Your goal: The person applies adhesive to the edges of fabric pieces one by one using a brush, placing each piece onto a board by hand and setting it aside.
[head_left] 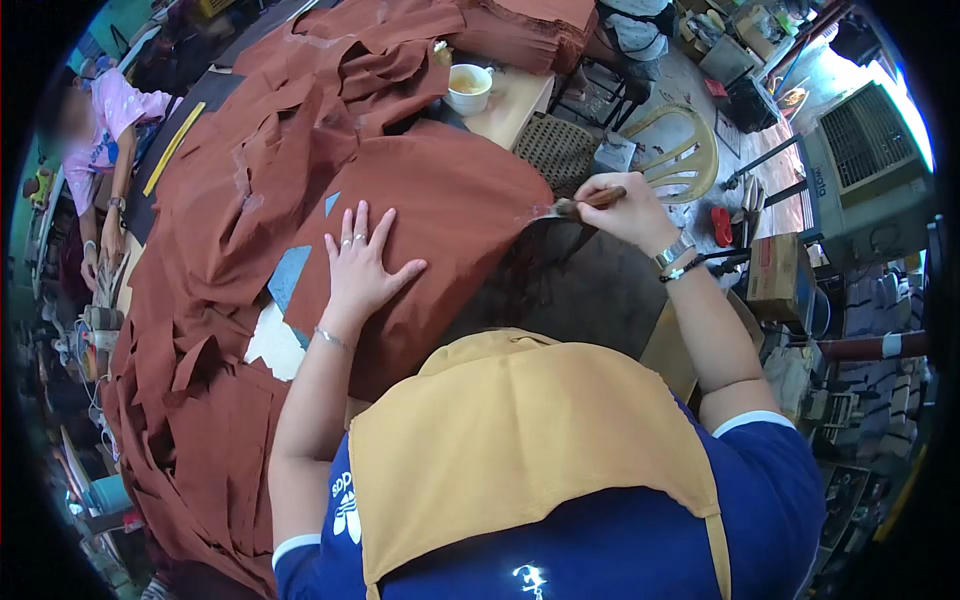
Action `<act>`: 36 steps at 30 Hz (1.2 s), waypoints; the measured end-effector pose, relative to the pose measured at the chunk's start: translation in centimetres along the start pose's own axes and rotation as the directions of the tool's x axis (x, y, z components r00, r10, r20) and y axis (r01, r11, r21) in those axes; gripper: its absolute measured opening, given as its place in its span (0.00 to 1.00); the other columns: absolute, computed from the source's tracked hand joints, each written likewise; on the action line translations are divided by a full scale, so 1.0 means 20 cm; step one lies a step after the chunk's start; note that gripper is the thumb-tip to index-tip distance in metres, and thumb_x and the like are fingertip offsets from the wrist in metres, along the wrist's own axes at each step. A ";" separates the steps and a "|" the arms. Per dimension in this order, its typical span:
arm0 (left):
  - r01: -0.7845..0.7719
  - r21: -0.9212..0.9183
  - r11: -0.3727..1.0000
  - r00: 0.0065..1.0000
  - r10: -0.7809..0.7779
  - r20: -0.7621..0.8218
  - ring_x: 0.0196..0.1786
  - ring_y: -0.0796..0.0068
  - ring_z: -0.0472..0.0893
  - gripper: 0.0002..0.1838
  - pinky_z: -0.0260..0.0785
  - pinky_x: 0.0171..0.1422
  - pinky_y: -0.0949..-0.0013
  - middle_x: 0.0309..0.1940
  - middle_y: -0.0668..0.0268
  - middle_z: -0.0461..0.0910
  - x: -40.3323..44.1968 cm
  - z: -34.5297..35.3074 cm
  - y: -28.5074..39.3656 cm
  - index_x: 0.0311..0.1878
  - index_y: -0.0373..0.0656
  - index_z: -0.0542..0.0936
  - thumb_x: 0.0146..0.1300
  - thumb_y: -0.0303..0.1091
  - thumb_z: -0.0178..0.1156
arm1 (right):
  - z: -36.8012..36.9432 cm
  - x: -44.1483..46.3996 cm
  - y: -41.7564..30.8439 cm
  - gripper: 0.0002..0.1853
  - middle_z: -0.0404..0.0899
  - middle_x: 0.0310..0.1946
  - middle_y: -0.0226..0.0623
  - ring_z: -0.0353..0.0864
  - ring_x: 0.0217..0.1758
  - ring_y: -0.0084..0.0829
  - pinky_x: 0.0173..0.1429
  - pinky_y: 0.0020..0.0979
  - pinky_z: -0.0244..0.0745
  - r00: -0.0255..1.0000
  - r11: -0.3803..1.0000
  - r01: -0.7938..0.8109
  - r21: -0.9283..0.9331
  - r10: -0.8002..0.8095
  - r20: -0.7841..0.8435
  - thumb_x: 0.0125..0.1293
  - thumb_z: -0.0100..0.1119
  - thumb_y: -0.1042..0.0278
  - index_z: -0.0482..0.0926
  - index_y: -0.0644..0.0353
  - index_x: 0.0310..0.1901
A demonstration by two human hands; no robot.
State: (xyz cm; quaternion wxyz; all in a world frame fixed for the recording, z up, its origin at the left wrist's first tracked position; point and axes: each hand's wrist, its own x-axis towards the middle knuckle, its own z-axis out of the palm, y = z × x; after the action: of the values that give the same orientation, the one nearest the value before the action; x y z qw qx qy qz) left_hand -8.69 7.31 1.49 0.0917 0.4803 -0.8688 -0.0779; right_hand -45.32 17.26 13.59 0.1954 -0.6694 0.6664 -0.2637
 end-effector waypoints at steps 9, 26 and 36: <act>-0.168 -0.002 0.986 0.986 0.168 0.020 0.84 0.47 0.48 0.51 0.39 0.80 0.30 0.82 0.52 0.52 0.26 0.03 -0.08 0.79 0.61 0.63 0.55 0.78 0.58 | -0.03 -0.02 0.07 0.09 0.87 0.29 0.40 0.86 0.32 0.24 0.40 0.28 0.80 1.000 0.998 -0.019 -0.052 0.020 0.018 0.57 0.69 0.68 0.88 0.62 0.37; -0.213 0.040 0.976 0.977 0.212 0.026 0.84 0.48 0.47 0.52 0.41 0.81 0.31 0.82 0.53 0.50 0.49 0.08 -0.07 0.80 0.61 0.60 0.57 0.80 0.54 | 0.21 -0.05 -0.03 0.08 0.87 0.30 0.42 0.88 0.34 0.34 0.42 0.30 0.81 0.989 0.976 0.145 0.163 -0.147 -0.002 0.55 0.69 0.69 0.87 0.62 0.37; -0.081 0.015 0.997 0.997 0.081 0.010 0.84 0.47 0.47 0.54 0.38 0.80 0.28 0.82 0.52 0.50 0.17 0.04 0.03 0.79 0.59 0.63 0.53 0.79 0.59 | 0.04 -0.06 -0.02 0.09 0.87 0.32 0.45 0.89 0.36 0.36 0.44 0.32 0.82 0.995 0.996 0.083 0.031 -0.081 -0.059 0.56 0.69 0.70 0.88 0.63 0.37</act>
State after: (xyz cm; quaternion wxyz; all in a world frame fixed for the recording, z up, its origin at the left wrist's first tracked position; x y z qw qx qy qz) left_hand -11.07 4.76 1.11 0.0868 0.4450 -0.8886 -0.0699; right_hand -44.55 18.49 13.09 0.1761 -0.6849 0.6393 -0.3018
